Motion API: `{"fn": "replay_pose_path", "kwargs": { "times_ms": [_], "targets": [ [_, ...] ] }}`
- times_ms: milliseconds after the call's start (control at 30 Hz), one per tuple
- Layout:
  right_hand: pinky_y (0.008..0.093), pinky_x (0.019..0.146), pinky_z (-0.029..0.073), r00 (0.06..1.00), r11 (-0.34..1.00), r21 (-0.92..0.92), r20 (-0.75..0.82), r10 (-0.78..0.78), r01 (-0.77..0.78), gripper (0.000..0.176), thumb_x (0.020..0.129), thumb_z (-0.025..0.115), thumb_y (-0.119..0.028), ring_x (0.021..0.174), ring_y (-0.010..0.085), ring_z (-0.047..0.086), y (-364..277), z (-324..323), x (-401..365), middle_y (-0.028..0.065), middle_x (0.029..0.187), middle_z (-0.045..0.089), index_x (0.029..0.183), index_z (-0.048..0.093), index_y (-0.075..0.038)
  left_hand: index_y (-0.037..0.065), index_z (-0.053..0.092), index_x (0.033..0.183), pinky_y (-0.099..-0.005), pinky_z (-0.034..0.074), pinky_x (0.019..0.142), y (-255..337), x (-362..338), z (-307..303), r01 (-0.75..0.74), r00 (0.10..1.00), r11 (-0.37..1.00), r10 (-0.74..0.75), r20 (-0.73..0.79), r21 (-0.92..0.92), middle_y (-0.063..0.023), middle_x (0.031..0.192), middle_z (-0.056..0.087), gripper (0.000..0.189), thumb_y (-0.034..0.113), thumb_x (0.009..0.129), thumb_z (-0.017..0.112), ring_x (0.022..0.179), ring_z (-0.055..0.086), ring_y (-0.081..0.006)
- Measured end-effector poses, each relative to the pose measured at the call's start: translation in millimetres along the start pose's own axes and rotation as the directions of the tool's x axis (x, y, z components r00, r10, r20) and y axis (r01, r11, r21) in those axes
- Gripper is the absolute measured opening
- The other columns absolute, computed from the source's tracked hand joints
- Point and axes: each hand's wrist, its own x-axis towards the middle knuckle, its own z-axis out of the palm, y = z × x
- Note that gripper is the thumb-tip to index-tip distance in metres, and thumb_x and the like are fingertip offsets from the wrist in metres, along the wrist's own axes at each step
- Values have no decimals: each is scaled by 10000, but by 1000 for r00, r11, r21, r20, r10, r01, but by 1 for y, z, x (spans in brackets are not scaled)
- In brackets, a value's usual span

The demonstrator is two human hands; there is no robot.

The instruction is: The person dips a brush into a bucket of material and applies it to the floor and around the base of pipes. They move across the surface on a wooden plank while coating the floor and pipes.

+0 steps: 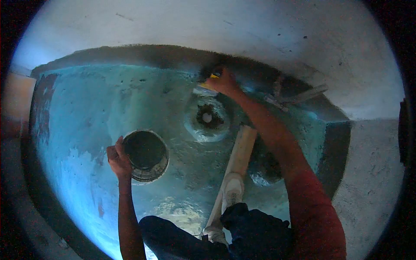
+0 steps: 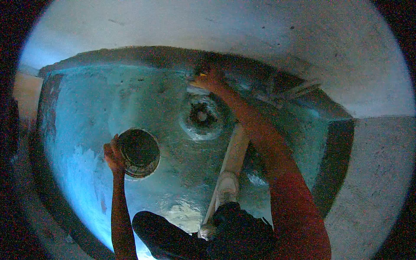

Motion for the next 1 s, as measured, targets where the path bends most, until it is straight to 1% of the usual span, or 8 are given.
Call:
{"fn": "replay_pose_path", "kwargs": {
  "times_ms": [67,133,300,500,633,733,867,1000],
  "targets": [
    [385,772,503,1000,972,234,-6,-6,7,540,610,785,-365,879,270,639,-26,-27,-22,181,930,649,979,612,-10,83,647,1110,-355,430,717,13,0,-2,57,998,998,-57,-8,-4,-77,808,499,300,235,965,434,749,514,-215],
    [387,771,506,999,982,188,-37,-1,8,559,601,790,-371,885,283,638,-34,-41,-40,185,947,649,994,618,-13,82,651,1104,-351,430,717,13,0,-2,42,999,999,-42,-15,18,-73,806,494,302,240,965,434,747,510,-212],
    [398,733,517,986,938,-347,-158,-53,-5,576,591,781,-390,819,315,646,18,-32,-51,158,889,662,1019,631,-36,108,664,1086,-339,426,719,19,0,2,47,999,996,-45,-23,78,-61,802,484,291,237,968,431,748,506,-202],
    [436,713,511,987,919,-395,-144,-67,4,513,625,755,-349,774,347,636,10,-33,-41,151,821,654,1007,630,-31,172,668,1069,-321,420,705,26,0,1,23,999,997,-20,-38,78,-50,784,466,254,241,961,447,728,489,-183],
    [433,716,510,976,885,-423,-9,-218,194,448,626,763,-287,786,356,634,-11,6,-15,166,851,656,962,633,-21,165,669,1060,-342,426,684,39,0,5,93,995,996,-93,-45,-1,-50,781,457,237,256,945,483,730,485,-194],
    [421,702,506,978,960,-230,167,-123,160,386,628,762,-249,794,339,635,-21,50,4,170,865,654,919,637,-29,141,665,1065,-361,429,679,42,0,6,96,995,992,-95,-24,83,-60,795,472,237,253,936,501,754,500,-214],
    [381,652,485,765,947,140,562,-316,289,284,630,751,-185,726,260,630,-71,69,-7,128,792,646,855,639,-53,142,664,1069,-365,434,685,46,1,8,-30,998,993,36,-46,113,-72,804,489,232,252,926,518,770,516,-235],
    [357,619,470,557,836,234,654,-512,496,245,619,742,-139,649,208,609,-91,68,-27,89,723,635,821,630,-59,107,669,1055,-361,434,681,47,3,8,3,999,996,1,-45,84,-76,803,492,251,260,934,510,748,519,-231]
  ]
}}
